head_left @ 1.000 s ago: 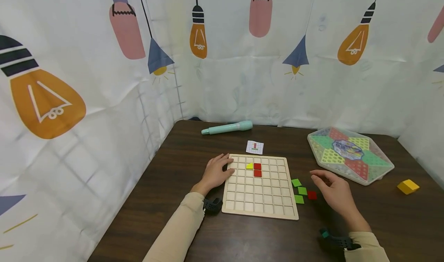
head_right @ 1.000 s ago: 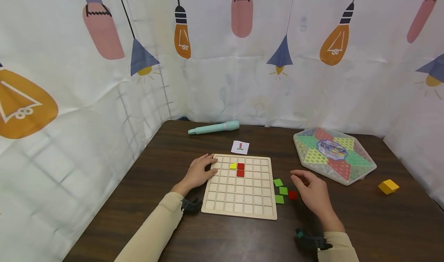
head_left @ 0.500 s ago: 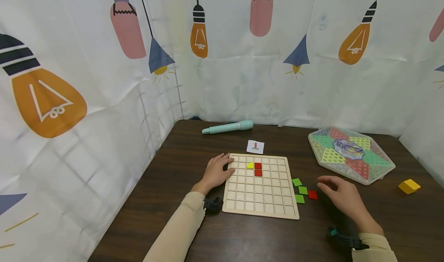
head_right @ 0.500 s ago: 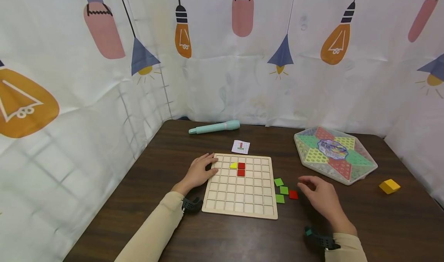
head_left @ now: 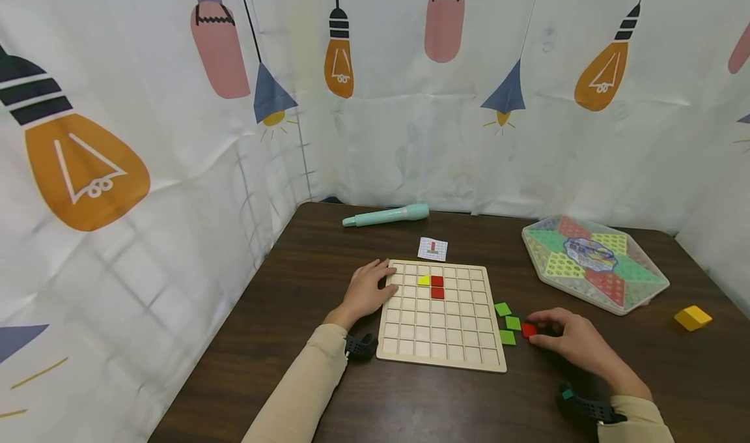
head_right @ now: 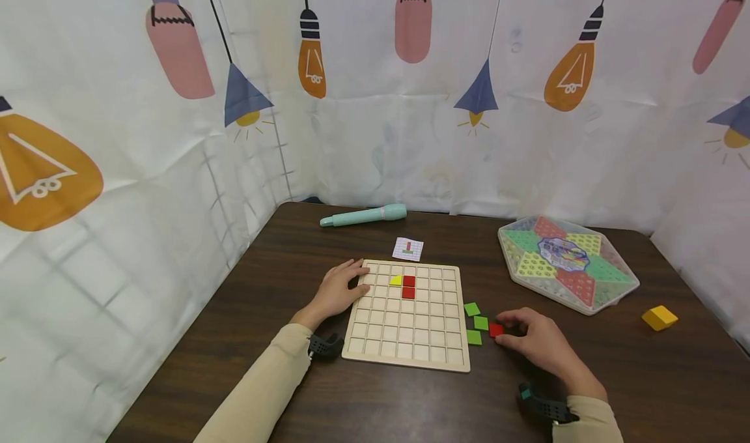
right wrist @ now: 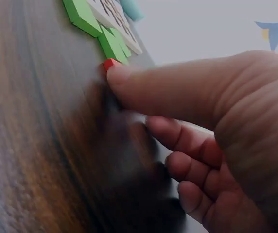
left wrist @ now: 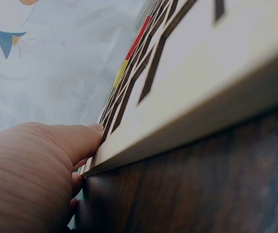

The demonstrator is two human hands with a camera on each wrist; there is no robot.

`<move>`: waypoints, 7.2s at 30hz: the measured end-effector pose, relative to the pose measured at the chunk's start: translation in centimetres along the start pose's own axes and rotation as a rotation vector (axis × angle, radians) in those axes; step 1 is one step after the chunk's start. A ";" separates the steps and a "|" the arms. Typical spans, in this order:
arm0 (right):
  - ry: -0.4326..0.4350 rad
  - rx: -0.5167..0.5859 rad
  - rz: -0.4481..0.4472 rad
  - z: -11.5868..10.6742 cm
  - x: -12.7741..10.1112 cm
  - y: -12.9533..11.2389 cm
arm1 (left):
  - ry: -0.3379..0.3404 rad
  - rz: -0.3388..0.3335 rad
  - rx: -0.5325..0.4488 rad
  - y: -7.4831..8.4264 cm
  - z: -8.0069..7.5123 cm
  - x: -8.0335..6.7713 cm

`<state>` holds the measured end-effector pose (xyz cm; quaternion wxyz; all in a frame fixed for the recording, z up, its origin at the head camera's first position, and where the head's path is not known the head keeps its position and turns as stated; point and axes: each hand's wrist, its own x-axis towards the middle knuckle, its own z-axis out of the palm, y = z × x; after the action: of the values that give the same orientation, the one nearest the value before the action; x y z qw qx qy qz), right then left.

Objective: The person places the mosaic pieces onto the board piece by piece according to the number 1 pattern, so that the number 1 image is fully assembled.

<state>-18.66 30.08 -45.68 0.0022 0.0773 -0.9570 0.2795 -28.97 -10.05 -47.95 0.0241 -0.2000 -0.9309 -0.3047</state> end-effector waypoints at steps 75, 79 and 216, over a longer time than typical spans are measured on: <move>0.264 0.179 -0.256 8.5 5.5 -11.1 | -0.001 -0.016 0.005 0.5 -0.4 -0.4; 0.236 0.189 -0.235 8.7 5.4 -11.3 | 0.006 -0.011 0.002 0.5 -0.5 -0.4; -0.051 0.026 0.087 1.6 3.5 -4.8 | 0.071 -0.060 -0.097 0.0 0.1 -1.1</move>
<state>-21.33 24.66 -44.30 -0.0353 0.0426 -0.9555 0.2897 -27.93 -10.38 -48.17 0.0381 -0.1618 -0.9191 -0.3572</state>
